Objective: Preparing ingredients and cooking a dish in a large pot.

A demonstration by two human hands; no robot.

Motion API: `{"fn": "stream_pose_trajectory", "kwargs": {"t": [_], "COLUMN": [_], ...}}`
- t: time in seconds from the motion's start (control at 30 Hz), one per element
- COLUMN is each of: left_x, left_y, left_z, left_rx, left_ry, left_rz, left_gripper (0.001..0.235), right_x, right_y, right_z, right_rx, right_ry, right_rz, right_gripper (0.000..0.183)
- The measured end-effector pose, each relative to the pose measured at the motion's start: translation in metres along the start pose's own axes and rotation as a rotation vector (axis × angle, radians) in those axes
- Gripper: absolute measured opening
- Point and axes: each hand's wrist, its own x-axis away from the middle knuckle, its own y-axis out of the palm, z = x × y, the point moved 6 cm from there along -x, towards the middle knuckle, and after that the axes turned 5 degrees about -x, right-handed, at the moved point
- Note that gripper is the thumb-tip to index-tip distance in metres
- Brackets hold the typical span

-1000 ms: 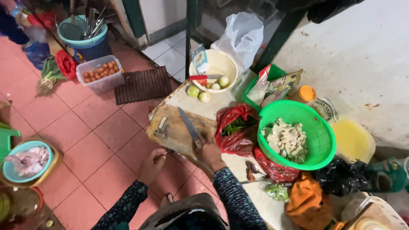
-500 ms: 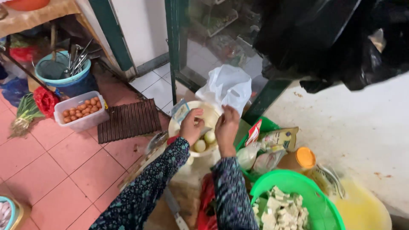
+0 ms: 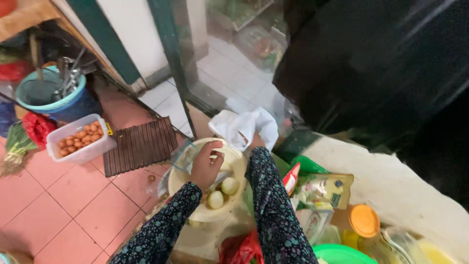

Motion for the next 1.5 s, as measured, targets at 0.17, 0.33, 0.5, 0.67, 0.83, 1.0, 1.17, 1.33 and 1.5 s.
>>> {"fn": "stream_pose_trajectory", "kwargs": {"t": [0.17,0.33,0.5,0.67,0.83,1.0,1.17,1.33,1.5], "left_x": [0.016,0.049,0.108,0.180,0.259,0.318,0.315,0.302,0.319], "left_y": [0.058,0.094,0.122,0.150,0.212,0.338,0.377,0.357,0.327], "left_z": [0.063,0.127,0.177,0.197,0.139,0.005,-0.047,-0.063,-0.026], "left_rx": [-0.033,-0.124,-0.079,-0.020,-0.122,-0.463,-0.561,-0.607,-0.553], "left_ry": [0.256,0.322,0.544,0.734,0.690,0.555,0.417,0.134,0.092], "left_rz": [-0.135,-0.252,-0.422,-0.663,-0.924,-1.111,-0.782,-1.005,-1.145], "left_gripper": [0.038,0.039,0.041,0.036,0.042,0.048,0.061,0.066,0.067], "right_x": [0.033,0.126,0.276,0.425,0.577,0.662,0.714,0.752,0.763], "right_y": [-0.058,-0.108,-0.143,-0.093,-0.093,-0.112,-0.120,-0.134,-0.129], "right_z": [-0.081,-0.189,-0.276,-0.288,-0.298,-0.316,-0.310,-0.302,-0.280], "right_rx": [-0.137,-0.146,-0.136,-0.133,-0.070,-0.135,-0.185,-0.188,-0.389], "right_ry": [-0.291,-0.197,-0.052,-0.140,0.077,0.341,0.399,0.275,0.588], "right_rz": [0.199,0.522,0.869,0.797,0.641,0.705,0.671,0.632,0.382], "right_gripper": [0.036,0.034,0.033,0.027,0.025,0.013,0.027,0.023,0.025]}}
